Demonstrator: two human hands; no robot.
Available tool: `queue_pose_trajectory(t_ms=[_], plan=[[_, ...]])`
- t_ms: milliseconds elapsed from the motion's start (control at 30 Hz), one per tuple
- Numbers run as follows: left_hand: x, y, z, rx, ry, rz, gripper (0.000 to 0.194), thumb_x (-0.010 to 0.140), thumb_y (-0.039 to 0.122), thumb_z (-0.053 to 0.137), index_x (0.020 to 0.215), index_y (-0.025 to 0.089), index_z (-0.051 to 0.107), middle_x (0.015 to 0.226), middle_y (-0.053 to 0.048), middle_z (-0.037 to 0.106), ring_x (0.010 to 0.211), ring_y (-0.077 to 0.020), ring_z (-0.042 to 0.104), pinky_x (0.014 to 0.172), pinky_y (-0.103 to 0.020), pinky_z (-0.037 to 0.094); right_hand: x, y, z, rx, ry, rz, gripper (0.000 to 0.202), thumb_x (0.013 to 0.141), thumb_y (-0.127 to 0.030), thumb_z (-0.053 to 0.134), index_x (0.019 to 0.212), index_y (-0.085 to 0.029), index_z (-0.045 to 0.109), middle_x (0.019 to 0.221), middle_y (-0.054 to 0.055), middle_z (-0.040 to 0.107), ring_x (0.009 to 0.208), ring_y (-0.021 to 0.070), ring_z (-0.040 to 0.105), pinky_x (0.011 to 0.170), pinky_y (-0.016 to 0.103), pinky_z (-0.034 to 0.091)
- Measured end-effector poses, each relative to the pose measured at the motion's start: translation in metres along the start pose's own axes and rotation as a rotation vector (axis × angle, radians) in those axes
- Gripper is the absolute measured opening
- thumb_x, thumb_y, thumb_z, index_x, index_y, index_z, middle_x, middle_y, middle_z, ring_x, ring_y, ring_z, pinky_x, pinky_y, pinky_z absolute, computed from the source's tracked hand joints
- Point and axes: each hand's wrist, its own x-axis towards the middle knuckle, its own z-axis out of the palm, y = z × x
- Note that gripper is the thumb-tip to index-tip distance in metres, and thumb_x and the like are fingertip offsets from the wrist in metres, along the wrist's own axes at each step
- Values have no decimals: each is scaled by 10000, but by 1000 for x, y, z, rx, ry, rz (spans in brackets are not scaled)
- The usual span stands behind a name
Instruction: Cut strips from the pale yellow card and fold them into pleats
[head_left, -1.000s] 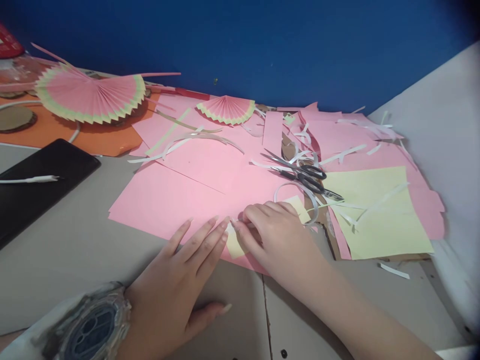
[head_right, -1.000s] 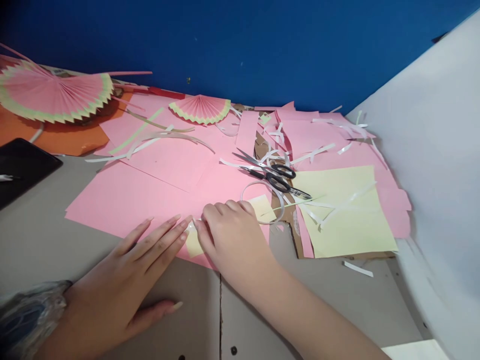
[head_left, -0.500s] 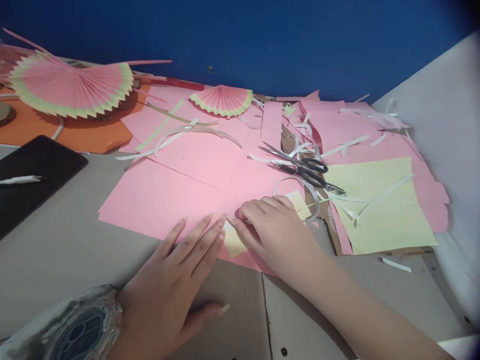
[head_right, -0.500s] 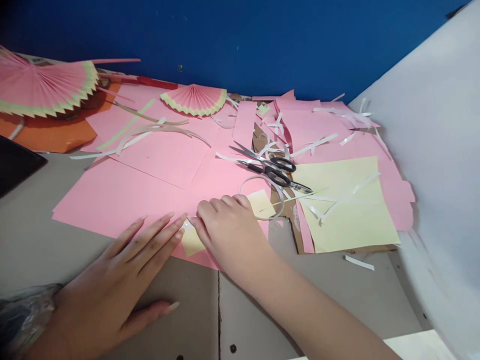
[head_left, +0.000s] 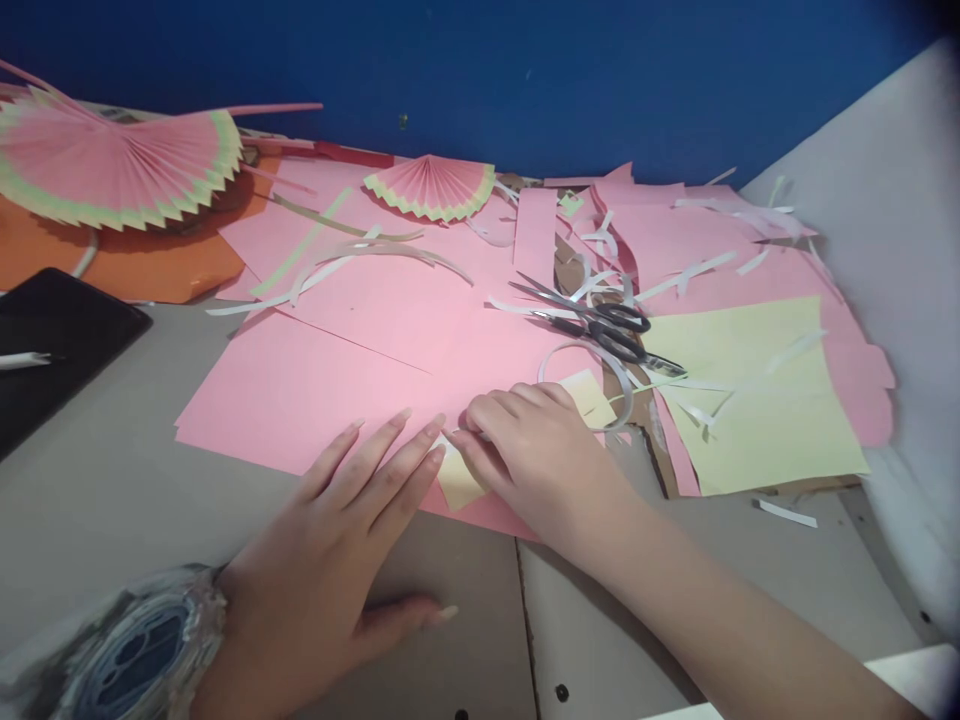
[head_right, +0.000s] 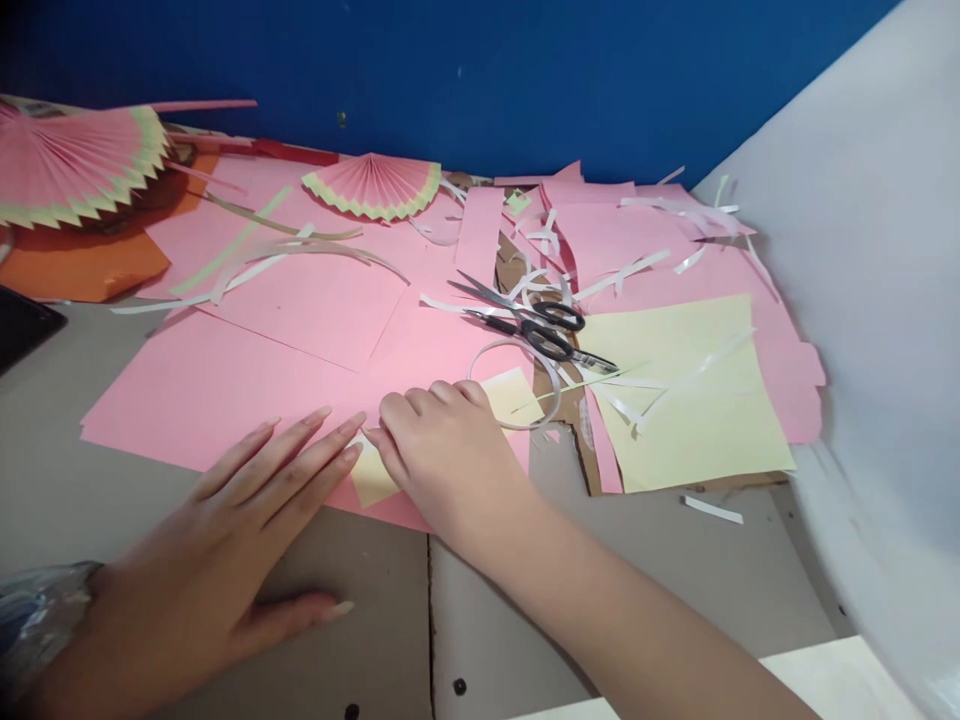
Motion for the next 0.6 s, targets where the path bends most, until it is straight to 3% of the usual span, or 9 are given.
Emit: queue_pose_trajectory(t_ms=[167,600], plan=[[0,0,0,-5,-11,-13,794,839,622,434,1456,159,245,1556,-24,162,1407,-275,154,1132,-424,108,0,0,2,-40,65,-32,230,932,-276,438,768,-184,570,702,6,632,691,187,530,710,322,269],[0,1,1,35,8,14,822,829,647,421,1430,99,306,1534,-94,229,1391,-311,195,1112,-461,131,2,-1,5,-32,54,-10,215,919,-243,414,770,-187,559,694,-11,622,670,178,524,684,315,258]])
